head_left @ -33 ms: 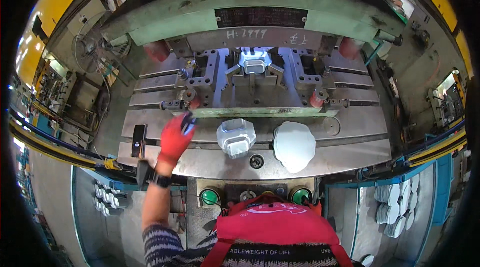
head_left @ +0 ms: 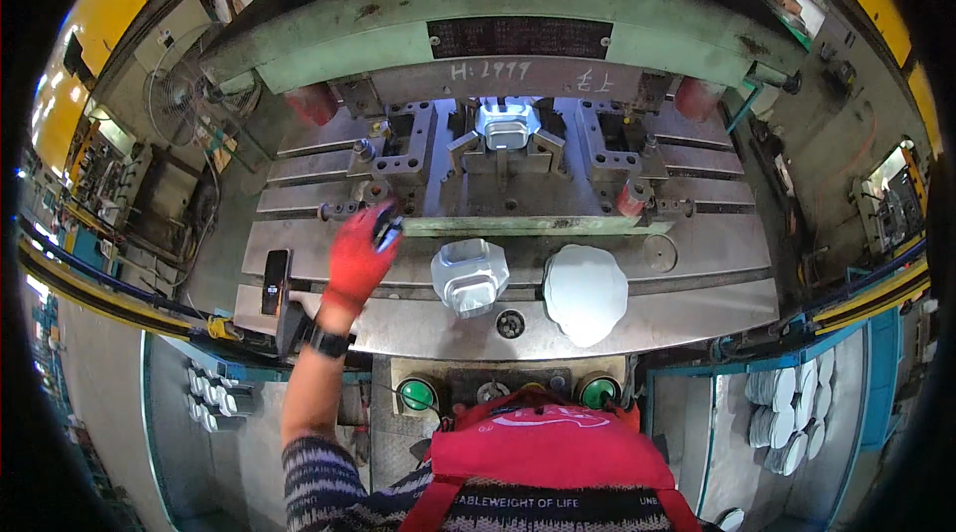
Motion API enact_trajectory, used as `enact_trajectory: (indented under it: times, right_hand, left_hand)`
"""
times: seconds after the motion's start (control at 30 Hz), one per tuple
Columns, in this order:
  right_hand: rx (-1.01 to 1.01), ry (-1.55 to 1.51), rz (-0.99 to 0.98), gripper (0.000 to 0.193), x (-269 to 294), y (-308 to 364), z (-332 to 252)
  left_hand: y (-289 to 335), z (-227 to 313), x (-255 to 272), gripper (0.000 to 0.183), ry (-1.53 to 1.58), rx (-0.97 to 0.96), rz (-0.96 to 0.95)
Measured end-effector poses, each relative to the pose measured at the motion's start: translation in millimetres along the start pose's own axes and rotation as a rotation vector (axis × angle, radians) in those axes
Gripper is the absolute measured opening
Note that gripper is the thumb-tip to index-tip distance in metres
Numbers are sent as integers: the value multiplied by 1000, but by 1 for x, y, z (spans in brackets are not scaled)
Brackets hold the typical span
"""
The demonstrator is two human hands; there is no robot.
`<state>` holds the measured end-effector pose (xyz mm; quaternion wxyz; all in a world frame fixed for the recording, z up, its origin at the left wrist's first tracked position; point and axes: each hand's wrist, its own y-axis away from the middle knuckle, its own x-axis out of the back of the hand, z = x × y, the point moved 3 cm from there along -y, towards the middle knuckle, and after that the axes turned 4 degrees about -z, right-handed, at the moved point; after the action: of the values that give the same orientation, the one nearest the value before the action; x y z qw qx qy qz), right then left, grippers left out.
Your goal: Operating a hydraulic press to stamp metal components using tongs for placement and removal.
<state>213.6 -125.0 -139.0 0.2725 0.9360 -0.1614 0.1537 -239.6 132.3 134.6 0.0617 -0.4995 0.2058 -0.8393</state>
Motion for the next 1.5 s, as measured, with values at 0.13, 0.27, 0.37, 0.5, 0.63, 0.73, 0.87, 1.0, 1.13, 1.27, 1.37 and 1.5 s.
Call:
enact_trajectory:
  times: [0.13, 0.27, 0.37, 0.5, 0.63, 0.73, 0.87, 1.0, 1.13, 1.27, 1.37, 1.5]
  right_hand:
    - [15, -75, -1, 33, -1, -4, 27]
    - [13, -153, 35, 29, -2, -7, 26]
    - [-2, -254, 52, 34, -5, 5, 12]
    - [-104, -96, 39, 37, -2, 10, 1]
    - [-17, -254, 19, 40, -2, 2, 26]
    - [-87, -385, 10, 41, -7, 12, -12]
    - [-247, -8, 60, 45, 4, -3, 11]
    - [-244, -212, -17, 38, 3, 7, -18]
    - [-90, -54, 49, 36, 10, -4, 41]
    - [141, 262, 57, 34, 30, -14, 114]
    - [214, 65, 195, 35, 44, 1, 97]
    - [-24, -514, 341, 38, 53, 42, -4]
  left_hand:
    - [-97, 38, -47, 44, -123, -300, 69]
    - [-164, 66, -101, 43, -217, -270, -33]
    - [-202, 63, -135, 46, -232, -146, -316]
    - [-227, 44, -178, 46, -320, -239, -268]
    - [-226, 29, -171, 42, -344, -335, -80]
    - [-205, 56, -127, 39, -416, -347, 5]
    - [-138, 67, -74, 41, -299, -365, -61]
    - [-56, 59, -53, 43, -274, -407, -233]
    - [-5, 57, -55, 44, -292, -312, -393]
    - [13, 61, -64, 46, -296, -312, -395]
    - [19, 66, -69, 48, -385, -286, -424]
    - [21, 83, -59, 51, -341, -365, -271]
